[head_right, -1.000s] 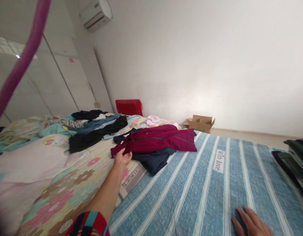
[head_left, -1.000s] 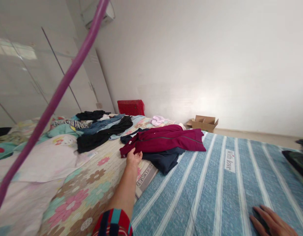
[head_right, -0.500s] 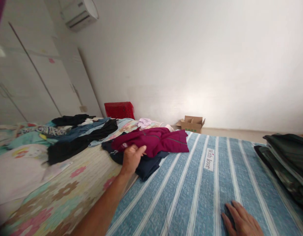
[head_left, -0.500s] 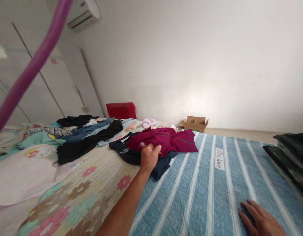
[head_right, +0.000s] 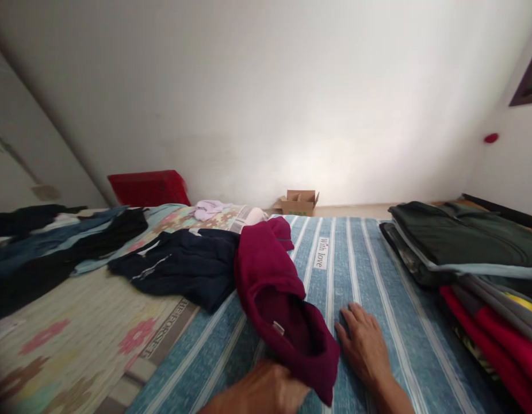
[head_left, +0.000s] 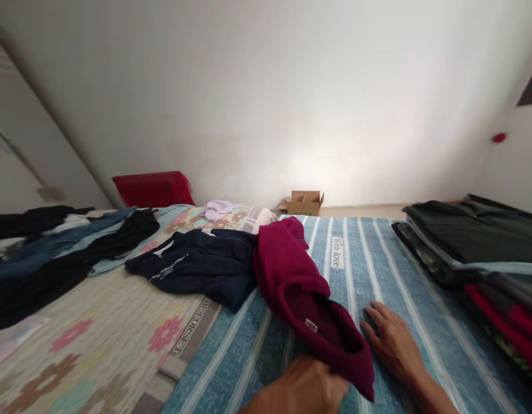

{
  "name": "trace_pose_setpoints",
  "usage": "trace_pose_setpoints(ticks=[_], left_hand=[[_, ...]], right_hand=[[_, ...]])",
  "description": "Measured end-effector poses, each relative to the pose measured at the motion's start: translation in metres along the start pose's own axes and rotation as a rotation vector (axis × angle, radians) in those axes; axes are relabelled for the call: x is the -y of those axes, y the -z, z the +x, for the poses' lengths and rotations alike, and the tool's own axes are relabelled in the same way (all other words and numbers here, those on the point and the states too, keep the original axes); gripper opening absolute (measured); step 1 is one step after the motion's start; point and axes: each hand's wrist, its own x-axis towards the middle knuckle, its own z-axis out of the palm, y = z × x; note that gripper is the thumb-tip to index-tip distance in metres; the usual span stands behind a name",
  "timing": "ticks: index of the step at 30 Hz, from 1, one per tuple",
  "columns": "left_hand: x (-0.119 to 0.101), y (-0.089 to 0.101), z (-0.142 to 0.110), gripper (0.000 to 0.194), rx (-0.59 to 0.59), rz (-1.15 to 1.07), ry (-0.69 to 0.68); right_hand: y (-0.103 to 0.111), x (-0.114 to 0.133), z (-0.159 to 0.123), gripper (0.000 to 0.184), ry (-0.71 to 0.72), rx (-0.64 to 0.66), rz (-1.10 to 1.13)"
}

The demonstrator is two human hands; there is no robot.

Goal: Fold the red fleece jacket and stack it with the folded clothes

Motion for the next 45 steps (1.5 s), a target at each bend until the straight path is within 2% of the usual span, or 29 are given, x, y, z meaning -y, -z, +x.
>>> trace_pose_setpoints(ticks=[2,4,8,10,13,16,18,22,29,34,38,45], left_hand=[[0.004,0.011,-0.006,0.017,0.070,0.081,-0.044],[0.013,0.025,-0.014,0.011,0.042,0.157,-0.030],[0.042,0.050,-0.026,0.021,-0.232,0.213,0.095],[0.058,0.059,-0.029,0.019,-0.368,0.225,0.186],[0.079,0.068,-0.027,0.020,-0.459,0.276,0.288],[0.098,0.071,-0.019,0.046,-0.436,0.309,0.295],[0.109,0.070,-0.011,0.054,-0.383,0.296,0.289],[0.122,0.069,0.007,0.061,-0.267,0.299,0.310],[0.116,0.082,0.031,0.053,-0.099,0.374,0.271],[0.125,0.084,0.047,0.057,-0.010,0.391,0.293],[0.134,0.080,0.054,0.061,-0.016,0.368,0.268],[0.137,0.072,0.056,0.040,-0.106,0.337,0.264]], right_hand=[[0.002,0.001,0.000,0.043,-0.006,-0.002,0.007],[0.003,0.002,0.000,0.043,-0.013,-0.003,0.012],[0.005,0.003,0.000,0.042,-0.025,0.010,0.028],[0.008,0.004,0.001,0.042,-0.037,0.019,0.037],[0.012,0.005,0.002,0.042,-0.042,0.039,0.050],[0.017,0.006,0.003,0.041,-0.036,0.063,0.056],[0.020,0.007,0.004,0.040,-0.039,0.075,0.053],[0.024,0.009,0.005,0.035,-0.044,0.077,0.061],[0.033,0.015,0.008,0.031,-0.063,0.094,0.102],[0.039,0.021,0.012,0.024,-0.082,0.053,0.133],[0.039,0.022,0.016,0.020,-0.092,0.043,0.142],[0.040,0.020,0.018,0.020,-0.097,0.046,0.153]])
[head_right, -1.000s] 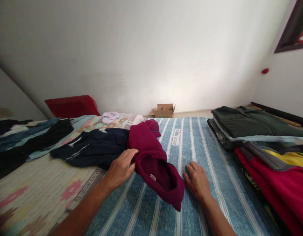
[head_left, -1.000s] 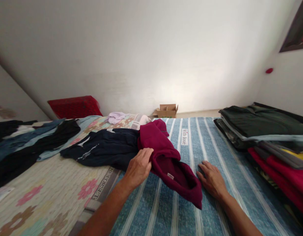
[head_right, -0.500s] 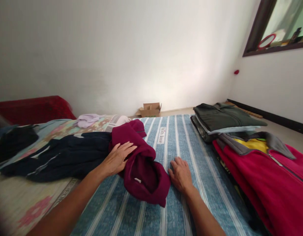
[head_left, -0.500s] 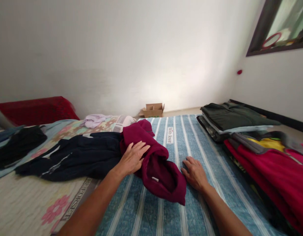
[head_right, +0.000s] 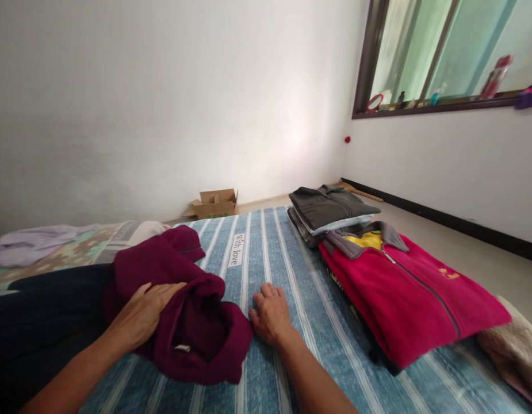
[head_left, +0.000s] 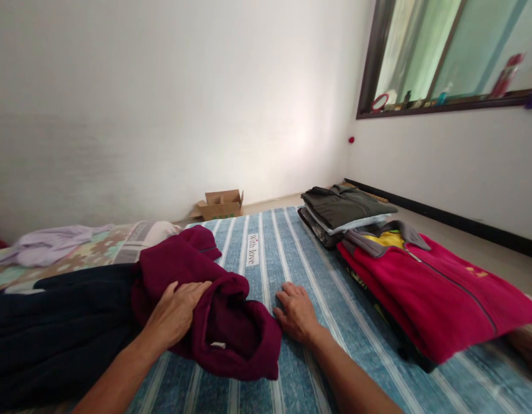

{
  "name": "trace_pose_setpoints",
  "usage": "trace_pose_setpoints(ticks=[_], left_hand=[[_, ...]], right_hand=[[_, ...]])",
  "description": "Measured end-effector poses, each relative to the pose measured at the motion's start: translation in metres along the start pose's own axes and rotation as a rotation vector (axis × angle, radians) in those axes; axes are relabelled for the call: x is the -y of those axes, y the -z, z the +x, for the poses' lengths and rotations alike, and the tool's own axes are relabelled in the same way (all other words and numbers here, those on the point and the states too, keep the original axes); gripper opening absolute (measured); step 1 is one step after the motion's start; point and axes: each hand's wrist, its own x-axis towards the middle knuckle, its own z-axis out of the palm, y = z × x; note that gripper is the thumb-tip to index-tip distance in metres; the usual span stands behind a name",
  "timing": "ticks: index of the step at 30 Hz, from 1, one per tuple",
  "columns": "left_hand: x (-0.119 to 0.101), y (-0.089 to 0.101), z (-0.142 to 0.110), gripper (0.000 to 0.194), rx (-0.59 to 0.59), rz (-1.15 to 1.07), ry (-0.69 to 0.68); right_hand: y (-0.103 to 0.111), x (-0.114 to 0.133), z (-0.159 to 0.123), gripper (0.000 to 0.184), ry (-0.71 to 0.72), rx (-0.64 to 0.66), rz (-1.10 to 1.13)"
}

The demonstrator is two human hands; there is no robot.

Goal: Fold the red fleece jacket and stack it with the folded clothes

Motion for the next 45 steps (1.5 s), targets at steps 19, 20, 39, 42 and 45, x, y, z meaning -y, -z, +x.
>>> trace_pose_setpoints(ticks=[19,20,39,42,45], left_hand=[[-0.002,0.004,0.010,0.030,-0.057,0.035,0.145],[-0.004,0.008,0.009,0.030,-0.078,0.032,0.155],[-0.101,0.064,-0.057,0.025,-0.294,-0.437,-0.026],[-0.117,0.054,-0.074,0.025,-0.297,-0.372,-0.121],[-0.129,0.044,-0.086,0.023,-0.280,-0.259,-0.295]], right_hand=[[0.001,0.000,0.004,0.022,-0.008,0.001,0.004],[0.000,0.000,0.004,0.022,-0.009,0.004,0.006],[-0.012,-0.007,-0.009,0.032,0.025,0.046,-0.074],[-0.019,-0.013,-0.012,0.037,0.055,0.036,-0.119],[-0.026,-0.020,-0.015,0.040,0.080,0.012,-0.163]])
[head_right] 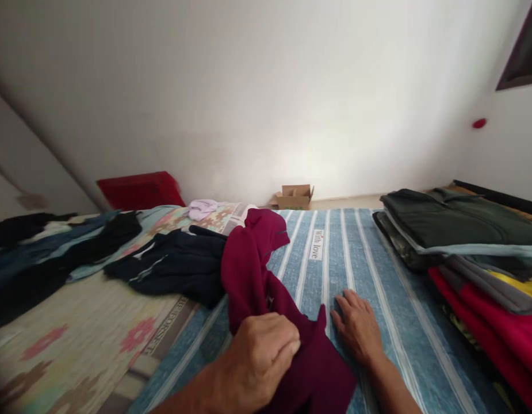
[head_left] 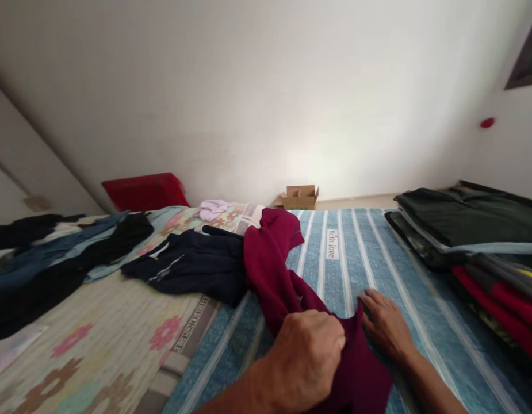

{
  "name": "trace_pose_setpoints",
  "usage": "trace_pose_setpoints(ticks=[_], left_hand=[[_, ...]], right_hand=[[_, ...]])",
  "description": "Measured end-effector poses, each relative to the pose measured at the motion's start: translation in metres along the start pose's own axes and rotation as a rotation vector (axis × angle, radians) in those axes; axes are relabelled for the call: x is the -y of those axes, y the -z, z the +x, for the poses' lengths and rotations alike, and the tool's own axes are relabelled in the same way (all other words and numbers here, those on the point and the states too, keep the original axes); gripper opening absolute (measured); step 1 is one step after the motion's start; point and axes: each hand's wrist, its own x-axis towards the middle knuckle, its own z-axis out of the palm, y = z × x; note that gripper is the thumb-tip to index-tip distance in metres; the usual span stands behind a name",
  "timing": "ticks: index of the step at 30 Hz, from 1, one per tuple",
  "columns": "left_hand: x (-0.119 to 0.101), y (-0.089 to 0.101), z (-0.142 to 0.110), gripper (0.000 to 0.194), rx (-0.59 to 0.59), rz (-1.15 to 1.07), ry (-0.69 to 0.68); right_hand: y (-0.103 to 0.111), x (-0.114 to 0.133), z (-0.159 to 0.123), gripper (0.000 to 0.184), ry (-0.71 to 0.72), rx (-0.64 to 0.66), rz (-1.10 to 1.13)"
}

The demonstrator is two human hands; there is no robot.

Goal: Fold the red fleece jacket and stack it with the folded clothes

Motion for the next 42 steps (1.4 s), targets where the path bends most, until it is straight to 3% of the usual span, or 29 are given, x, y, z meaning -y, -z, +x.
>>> trace_pose_setpoints(ticks=[2,7,12,15,18,21,23,31,37,42], left_hand=[[0.000,-0.009,-0.005,0.021,0.057,0.061,-0.046],[0.013,-0.024,-0.015,0.018,0.165,0.151,0.018],[0.014,-0.010,-0.025,0.011,0.328,0.088,0.051],[0.013,0.006,-0.030,0.026,0.483,-0.044,0.037],[0.015,0.018,-0.038,0.055,0.591,-0.120,0.026],[0.021,0.019,-0.047,0.082,0.578,-0.046,0.116],[0.026,0.016,-0.051,0.087,0.554,0.004,0.168],[0.039,0.009,-0.047,0.068,0.550,0.106,0.177],[0.051,-0.006,-0.034,0.015,0.478,0.260,0.135],[0.047,-0.007,-0.016,0.010,0.460,0.350,0.261]], right_hand=[[-0.005,-0.004,-0.002,0.042,0.014,-0.016,-0.025],[-0.016,-0.012,-0.004,0.046,0.037,-0.026,-0.067],[-0.022,-0.018,-0.005,0.049,0.049,-0.041,-0.082],[-0.027,-0.021,-0.006,0.051,0.063,-0.054,-0.065],[-0.031,-0.024,-0.006,0.053,0.075,-0.061,-0.051],[-0.032,-0.025,-0.005,0.053,0.080,-0.063,-0.046],[-0.031,-0.025,-0.005,0.053,0.082,-0.063,-0.042],[-0.028,-0.023,-0.007,0.053,0.094,-0.062,-0.041],[-0.026,-0.021,-0.005,0.051,0.071,-0.043,-0.034],[-0.019,-0.014,-0.004,0.050,0.046,-0.028,-0.031]])
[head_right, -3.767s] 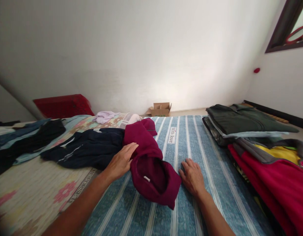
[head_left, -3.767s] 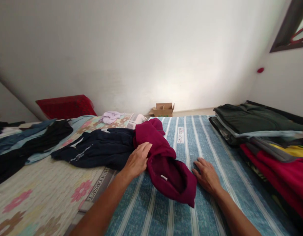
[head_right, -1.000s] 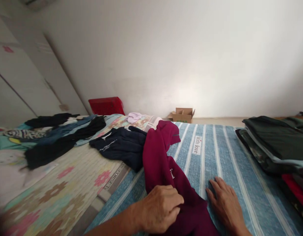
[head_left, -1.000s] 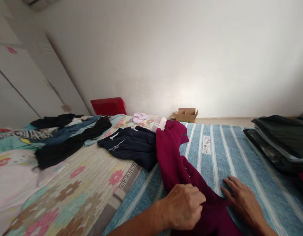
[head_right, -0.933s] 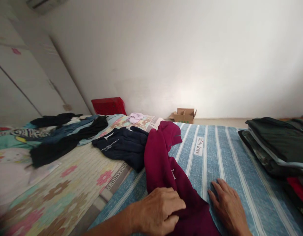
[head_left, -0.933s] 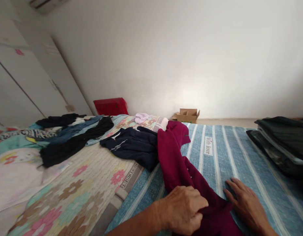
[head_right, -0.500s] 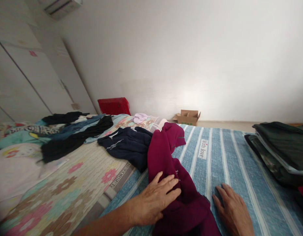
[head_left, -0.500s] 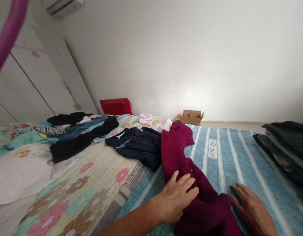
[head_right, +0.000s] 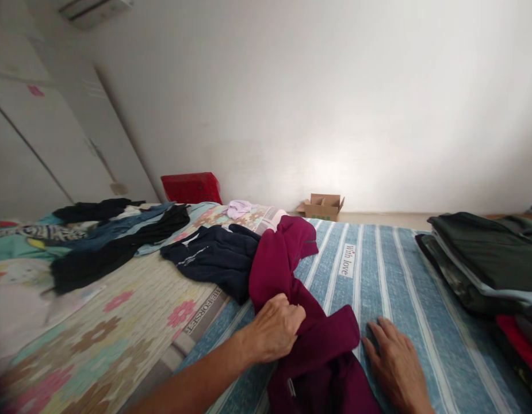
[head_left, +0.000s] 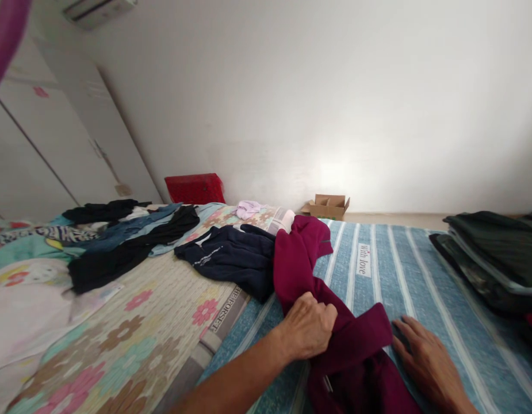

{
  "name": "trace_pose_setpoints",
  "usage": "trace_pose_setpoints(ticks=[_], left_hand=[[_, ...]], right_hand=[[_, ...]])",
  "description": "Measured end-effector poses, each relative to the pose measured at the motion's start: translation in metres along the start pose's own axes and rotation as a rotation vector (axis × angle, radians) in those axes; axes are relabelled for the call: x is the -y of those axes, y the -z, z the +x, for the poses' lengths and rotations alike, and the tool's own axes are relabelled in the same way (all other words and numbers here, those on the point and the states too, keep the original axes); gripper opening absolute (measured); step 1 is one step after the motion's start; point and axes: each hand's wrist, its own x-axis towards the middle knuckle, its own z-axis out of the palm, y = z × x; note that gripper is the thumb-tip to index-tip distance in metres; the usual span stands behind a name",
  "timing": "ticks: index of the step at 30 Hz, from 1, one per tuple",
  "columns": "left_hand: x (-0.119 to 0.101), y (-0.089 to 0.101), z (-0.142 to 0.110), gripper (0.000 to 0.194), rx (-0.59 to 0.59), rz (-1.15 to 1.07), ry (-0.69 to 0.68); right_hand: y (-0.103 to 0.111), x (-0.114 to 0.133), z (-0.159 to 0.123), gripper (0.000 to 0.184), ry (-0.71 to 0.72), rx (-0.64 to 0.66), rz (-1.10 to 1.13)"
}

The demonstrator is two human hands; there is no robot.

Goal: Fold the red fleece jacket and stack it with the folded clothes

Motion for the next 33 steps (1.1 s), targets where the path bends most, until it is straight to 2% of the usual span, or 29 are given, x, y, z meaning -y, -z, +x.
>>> trace_pose_setpoints(ticks=[3,8,12,15,17,19,22,25,28,30,33], left_hand=[[-0.008,0.020,0.001,0.013,0.040,-0.055,0.053],[-0.025,0.058,-0.013,0.020,0.083,-0.139,0.046],[-0.042,0.069,-0.031,0.020,0.088,-0.131,-0.122],[-0.055,0.065,-0.036,0.007,0.052,-0.106,-0.300],[-0.060,0.062,-0.032,0.011,0.088,-0.107,-0.339],[-0.059,0.061,-0.024,0.019,0.177,-0.121,-0.270],[-0.050,0.056,-0.011,0.045,0.324,-0.202,-0.146],[-0.038,0.039,0.000,0.071,0.421,-0.286,-0.085],[-0.033,0.017,0.010,0.084,0.488,-0.292,-0.081],[-0.033,0.005,0.016,0.081,0.524,-0.282,-0.100],[-0.035,-0.003,0.023,0.059,0.546,-0.274,-0.108]], right_hand=[[0.006,0.005,0.001,0.046,-0.013,0.006,0.000],[0.016,0.012,0.002,0.041,-0.042,0.012,0.025],[0.014,0.012,0.002,0.040,-0.053,-0.026,0.040],[0.009,0.008,0.004,0.039,-0.046,-0.047,0.042],[0.006,0.006,0.006,0.038,-0.046,-0.037,0.053],[0.005,0.005,0.007,0.039,-0.050,-0.013,0.056],[0.006,0.007,0.008,0.042,-0.063,0.002,0.034],[0.010,0.010,0.007,0.042,-0.066,-0.003,0.030],[0.015,0.012,0.006,0.041,-0.062,0.000,0.047],[0.018,0.013,0.006,0.041,-0.060,0.003,0.056],[0.019,0.014,0.006,0.041,-0.066,-0.002,0.070]])
